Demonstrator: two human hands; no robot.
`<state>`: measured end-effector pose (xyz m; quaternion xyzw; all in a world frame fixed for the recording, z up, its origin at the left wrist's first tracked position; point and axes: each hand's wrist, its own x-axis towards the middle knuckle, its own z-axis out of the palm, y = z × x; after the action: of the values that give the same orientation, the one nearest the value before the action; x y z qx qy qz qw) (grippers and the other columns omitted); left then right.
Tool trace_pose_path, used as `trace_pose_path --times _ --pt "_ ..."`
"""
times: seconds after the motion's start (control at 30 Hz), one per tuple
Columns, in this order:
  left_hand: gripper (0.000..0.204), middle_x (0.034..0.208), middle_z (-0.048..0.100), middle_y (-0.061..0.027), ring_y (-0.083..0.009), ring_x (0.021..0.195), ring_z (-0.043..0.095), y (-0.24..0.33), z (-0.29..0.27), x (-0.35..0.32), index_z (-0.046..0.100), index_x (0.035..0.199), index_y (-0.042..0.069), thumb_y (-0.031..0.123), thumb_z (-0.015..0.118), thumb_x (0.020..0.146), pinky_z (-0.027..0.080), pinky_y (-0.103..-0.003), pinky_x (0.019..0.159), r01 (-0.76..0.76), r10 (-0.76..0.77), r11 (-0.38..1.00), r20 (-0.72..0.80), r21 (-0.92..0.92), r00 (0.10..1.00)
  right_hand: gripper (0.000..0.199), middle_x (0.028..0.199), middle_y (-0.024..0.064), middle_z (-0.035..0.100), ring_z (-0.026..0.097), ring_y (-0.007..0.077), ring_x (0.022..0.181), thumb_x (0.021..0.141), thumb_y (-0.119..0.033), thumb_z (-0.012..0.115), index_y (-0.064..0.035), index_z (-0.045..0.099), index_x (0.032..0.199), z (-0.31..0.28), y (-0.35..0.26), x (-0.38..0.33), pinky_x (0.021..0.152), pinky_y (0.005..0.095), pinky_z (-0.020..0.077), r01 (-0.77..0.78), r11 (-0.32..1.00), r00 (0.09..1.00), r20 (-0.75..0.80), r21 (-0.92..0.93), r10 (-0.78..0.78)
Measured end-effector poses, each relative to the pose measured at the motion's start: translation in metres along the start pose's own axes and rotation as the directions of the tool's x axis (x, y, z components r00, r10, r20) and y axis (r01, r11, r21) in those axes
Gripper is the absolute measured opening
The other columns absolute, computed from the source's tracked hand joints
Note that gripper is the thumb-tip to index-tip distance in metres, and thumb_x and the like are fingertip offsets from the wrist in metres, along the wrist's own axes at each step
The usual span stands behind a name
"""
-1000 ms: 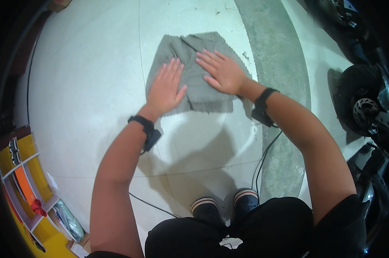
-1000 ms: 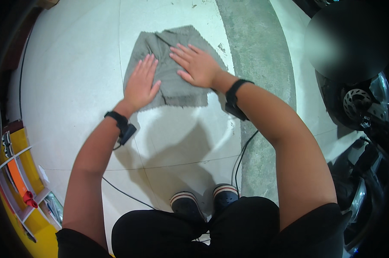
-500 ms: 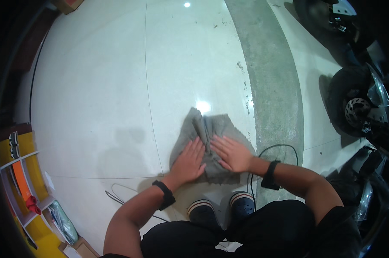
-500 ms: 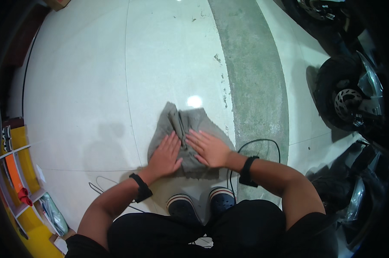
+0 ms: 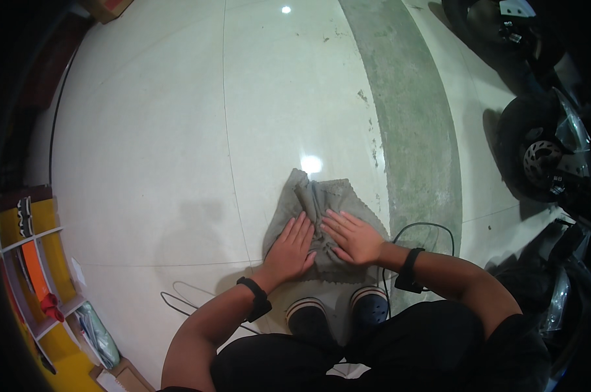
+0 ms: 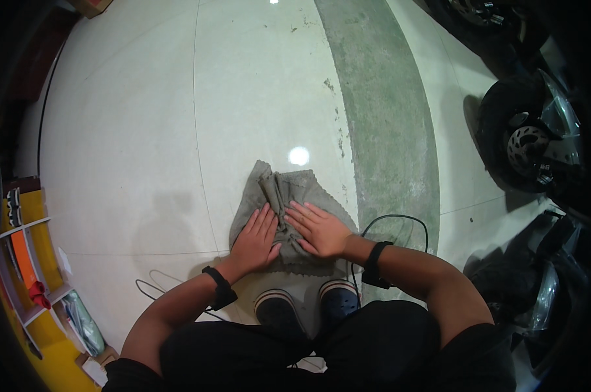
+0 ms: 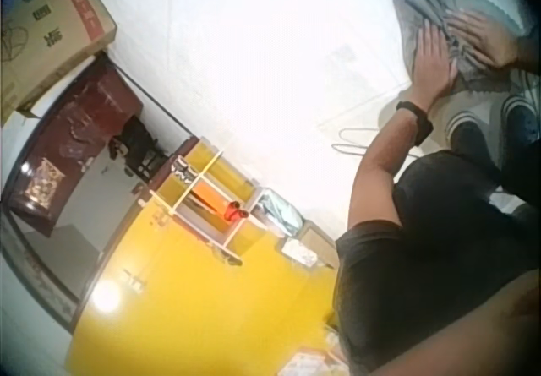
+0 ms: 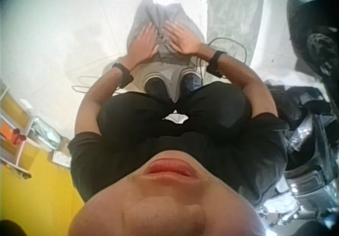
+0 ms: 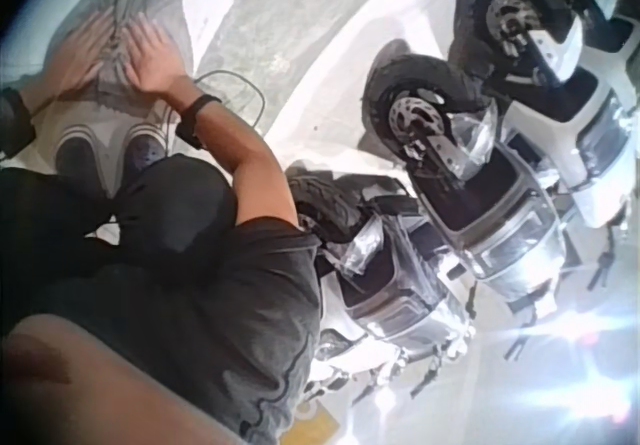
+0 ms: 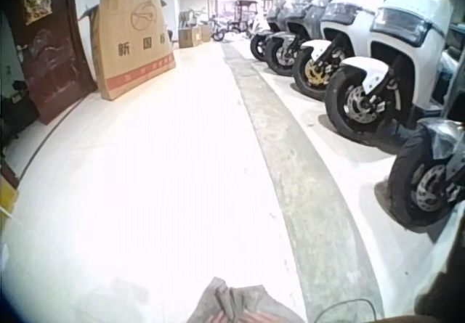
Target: The person washes a gray cloth in a kitchen sink, wrings it out, and carries it into a room with parked scooters. They then use the cloth to wipe a wet area on the tiled floor, repeatedly folding and pressing the cloth to absorb the water.
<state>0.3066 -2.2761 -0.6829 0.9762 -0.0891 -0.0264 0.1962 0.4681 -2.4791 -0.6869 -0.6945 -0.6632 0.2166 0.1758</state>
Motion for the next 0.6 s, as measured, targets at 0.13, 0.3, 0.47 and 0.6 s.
trace_pose_path --times 0.13,0.3,0.47,0.6 --pt "0.066 0.143 0.049 -0.0305 -0.0431 0.144 0.036 -0.002 0.005 -0.001 0.051 0.133 -0.013 0.033 0.064 0.088 0.026 -0.051 0.122 0.003 -0.003 1.0 -0.01 -0.023 1.0 0.065 0.158 0.0185 0.037 0.026 0.0336 0.152 0.095 -0.03 0.055 0.0045 0.041 0.148 -0.001 0.0 0.001 0.124 0.048 0.0211 -0.001 1.0 1.0 0.001 0.013 0.001" --pt "0.066 0.142 0.049 -0.0312 -0.0435 0.144 0.036 -0.003 0.006 0.001 0.052 0.132 -0.014 0.034 0.065 0.087 0.025 -0.052 0.121 0.005 -0.005 1.0 0.011 -0.023 1.0 0.065 0.158 0.0183 0.038 0.027 0.0336 0.152 0.095 -0.03 0.055 0.0051 0.041 0.148 -0.004 0.003 0.002 0.123 0.0478 0.0216 0.009 1.0 1.0 0.019 0.009 -0.01" --pt "0.068 0.145 0.044 -0.0346 -0.0466 0.145 0.033 -0.016 0.004 0.021 0.047 0.134 -0.018 0.031 0.063 0.088 0.023 -0.054 0.122 0.11 -0.111 0.993 -0.017 -0.047 0.994 0.066 0.158 0.0182 0.037 0.026 0.0327 0.152 0.095 -0.03 0.055 0.0073 0.041 0.148 -0.012 0.019 0.031 0.124 0.0464 0.0208 -0.007 0.997 1.0 0.006 -0.077 0.007" --pt "0.07 0.147 0.04 -0.0374 -0.0499 0.145 0.03 -0.05 -0.009 0.067 0.041 0.137 -0.02 0.028 0.06 0.089 0.021 -0.055 0.122 0.165 -0.165 0.986 -0.127 -0.009 0.978 0.067 0.159 0.0183 0.036 0.025 0.0316 0.152 0.094 -0.03 0.055 0.008 0.041 0.147 -0.036 0.053 0.082 0.125 0.0451 0.0194 -0.048 0.991 0.995 -0.093 -0.126 0.037"
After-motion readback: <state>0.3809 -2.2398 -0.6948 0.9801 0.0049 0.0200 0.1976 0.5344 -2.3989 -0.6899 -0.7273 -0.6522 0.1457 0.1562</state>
